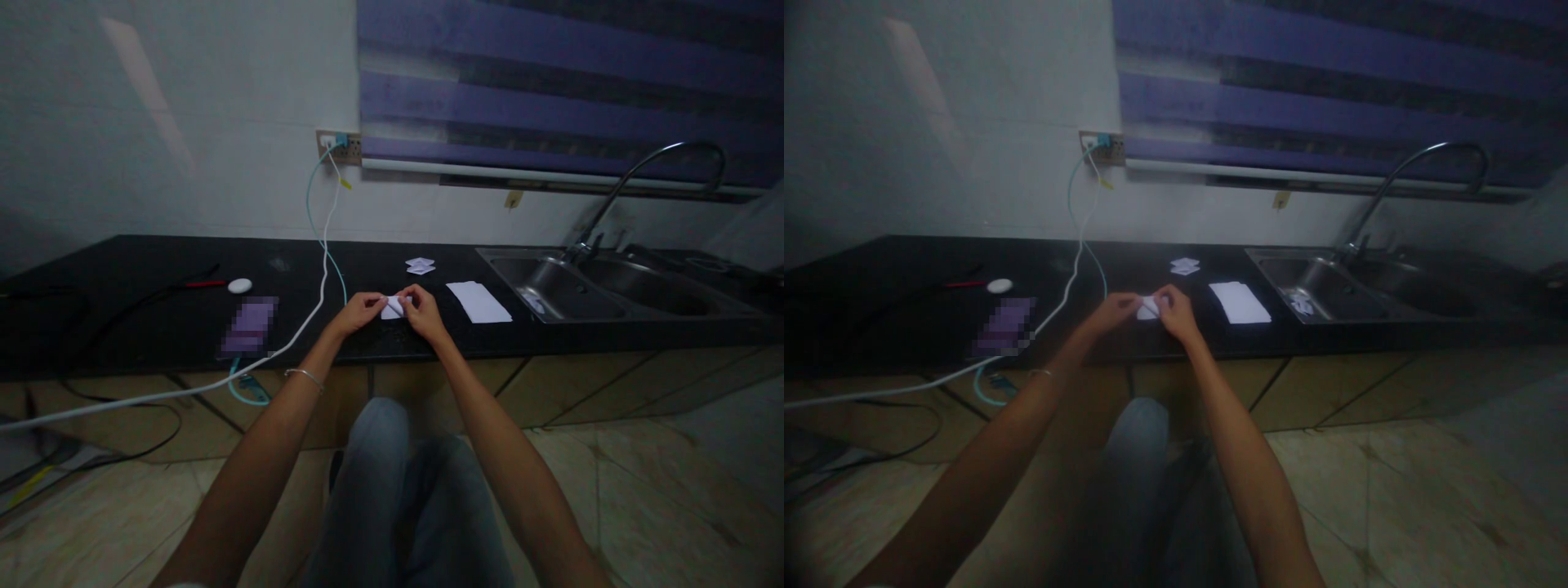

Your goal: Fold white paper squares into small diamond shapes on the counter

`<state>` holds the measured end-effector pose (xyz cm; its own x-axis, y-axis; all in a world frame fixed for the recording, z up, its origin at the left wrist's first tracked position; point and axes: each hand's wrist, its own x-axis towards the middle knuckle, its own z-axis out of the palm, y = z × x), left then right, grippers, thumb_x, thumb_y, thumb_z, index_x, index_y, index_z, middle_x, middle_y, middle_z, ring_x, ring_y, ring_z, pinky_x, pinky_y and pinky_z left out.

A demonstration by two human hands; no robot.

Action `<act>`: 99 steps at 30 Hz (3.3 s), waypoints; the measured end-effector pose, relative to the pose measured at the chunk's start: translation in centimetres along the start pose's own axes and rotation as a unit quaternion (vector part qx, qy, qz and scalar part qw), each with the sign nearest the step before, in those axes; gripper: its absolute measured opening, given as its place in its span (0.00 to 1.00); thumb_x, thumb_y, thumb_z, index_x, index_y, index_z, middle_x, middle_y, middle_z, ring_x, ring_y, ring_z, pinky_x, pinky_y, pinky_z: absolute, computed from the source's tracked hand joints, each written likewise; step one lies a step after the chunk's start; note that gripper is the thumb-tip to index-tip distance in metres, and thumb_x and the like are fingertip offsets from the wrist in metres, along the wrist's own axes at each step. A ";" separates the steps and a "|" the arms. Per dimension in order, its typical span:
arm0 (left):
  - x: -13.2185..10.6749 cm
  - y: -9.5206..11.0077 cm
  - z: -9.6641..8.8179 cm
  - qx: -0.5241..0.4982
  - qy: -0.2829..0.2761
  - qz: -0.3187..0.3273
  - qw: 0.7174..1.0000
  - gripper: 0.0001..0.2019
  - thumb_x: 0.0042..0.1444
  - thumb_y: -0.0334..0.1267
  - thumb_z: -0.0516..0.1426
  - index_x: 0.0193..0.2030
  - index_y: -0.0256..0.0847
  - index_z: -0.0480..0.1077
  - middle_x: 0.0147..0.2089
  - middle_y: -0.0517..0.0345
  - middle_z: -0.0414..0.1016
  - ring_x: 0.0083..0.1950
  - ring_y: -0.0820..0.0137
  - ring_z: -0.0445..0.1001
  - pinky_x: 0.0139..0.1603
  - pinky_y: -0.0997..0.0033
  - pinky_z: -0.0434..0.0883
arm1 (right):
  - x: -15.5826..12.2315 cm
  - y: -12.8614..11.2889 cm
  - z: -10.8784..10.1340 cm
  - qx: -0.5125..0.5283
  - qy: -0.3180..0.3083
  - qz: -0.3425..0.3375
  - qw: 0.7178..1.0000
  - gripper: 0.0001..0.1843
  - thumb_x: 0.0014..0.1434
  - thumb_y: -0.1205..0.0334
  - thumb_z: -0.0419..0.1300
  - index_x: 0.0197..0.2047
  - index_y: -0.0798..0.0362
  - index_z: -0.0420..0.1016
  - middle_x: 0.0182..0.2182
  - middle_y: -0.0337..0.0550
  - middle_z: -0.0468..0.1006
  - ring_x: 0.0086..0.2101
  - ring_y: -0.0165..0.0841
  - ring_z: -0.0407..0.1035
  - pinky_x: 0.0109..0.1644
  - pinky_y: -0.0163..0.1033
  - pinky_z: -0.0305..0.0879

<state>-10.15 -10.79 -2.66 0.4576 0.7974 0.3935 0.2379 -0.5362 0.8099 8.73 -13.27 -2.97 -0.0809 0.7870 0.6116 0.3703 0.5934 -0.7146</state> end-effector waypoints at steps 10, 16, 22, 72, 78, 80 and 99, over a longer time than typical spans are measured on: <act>0.1 -0.1 0.1 0.009 0.007 -0.009 1.000 0.21 0.56 0.53 0.53 0.33 0.34 0.75 0.30 0.57 0.74 0.32 0.70 0.69 0.32 0.74 0.65 | 0.0 -0.1 0.3 0.016 -0.028 0.004 0.999 0.05 0.58 0.61 0.53 0.35 0.52 0.67 0.35 0.42 0.74 0.37 0.35 0.69 0.44 0.40 0.64; 0.1 0.0 0.2 -0.001 0.005 -0.010 1.000 0.21 0.57 0.52 0.53 0.35 0.34 0.74 0.31 0.58 0.74 0.33 0.70 0.70 0.33 0.75 0.65 | 0.0 0.1 0.3 0.013 -0.029 0.000 0.999 0.05 0.57 0.61 0.53 0.35 0.52 0.67 0.34 0.42 0.74 0.37 0.35 0.68 0.44 0.39 0.64; 0.0 0.1 0.0 0.012 0.025 -0.014 1.000 0.21 0.57 0.53 0.53 0.34 0.34 0.75 0.31 0.57 0.75 0.34 0.69 0.71 0.33 0.74 0.66 | 0.1 0.4 0.3 0.001 -0.030 0.013 0.999 0.06 0.56 0.61 0.54 0.34 0.53 0.69 0.32 0.42 0.75 0.33 0.33 0.68 0.41 0.39 0.64; -0.3 1.0 0.4 0.034 0.057 0.015 0.998 0.14 0.59 0.43 0.52 0.44 0.35 0.70 0.34 0.55 0.75 0.31 0.72 0.71 0.30 0.76 0.66 | 0.3 0.8 0.3 0.084 -0.121 0.045 0.988 0.13 0.56 0.54 0.59 0.32 0.57 0.75 0.27 0.42 0.75 0.29 0.31 0.67 0.33 0.35 0.61; -0.3 0.6 0.1 -0.047 -0.021 -0.027 0.998 0.20 0.55 0.51 0.57 0.41 0.33 0.71 0.34 0.54 0.76 0.33 0.70 0.72 0.34 0.74 0.67 | 0.2 0.7 0.1 0.062 -0.120 0.033 0.990 0.14 0.58 0.55 0.57 0.32 0.58 0.74 0.27 0.41 0.75 0.29 0.31 0.67 0.34 0.34 0.61; -0.3 0.5 0.0 -0.045 -0.041 -0.028 0.998 0.20 0.54 0.53 0.57 0.38 0.33 0.72 0.34 0.55 0.75 0.35 0.70 0.72 0.36 0.73 0.67 | 0.3 0.7 0.1 0.064 -0.117 0.030 0.991 0.13 0.58 0.55 0.57 0.31 0.58 0.74 0.27 0.41 0.74 0.29 0.31 0.66 0.33 0.34 0.61; -0.2 0.5 -0.1 -0.013 -0.030 -0.014 0.999 0.23 0.59 0.55 0.50 0.26 0.36 0.66 0.23 0.62 0.65 0.25 0.75 0.63 0.26 0.76 0.59 | 0.1 1.0 0.2 0.084 -0.144 0.042 0.985 0.16 0.56 0.52 0.59 0.32 0.58 0.76 0.27 0.42 0.75 0.28 0.31 0.67 0.32 0.35 0.61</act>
<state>-10.19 -11.15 -2.31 0.5022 0.7931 0.3446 0.2296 -0.5065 0.8311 8.87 -12.60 -3.71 -0.3254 0.8353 0.4432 0.2306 0.5246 -0.8195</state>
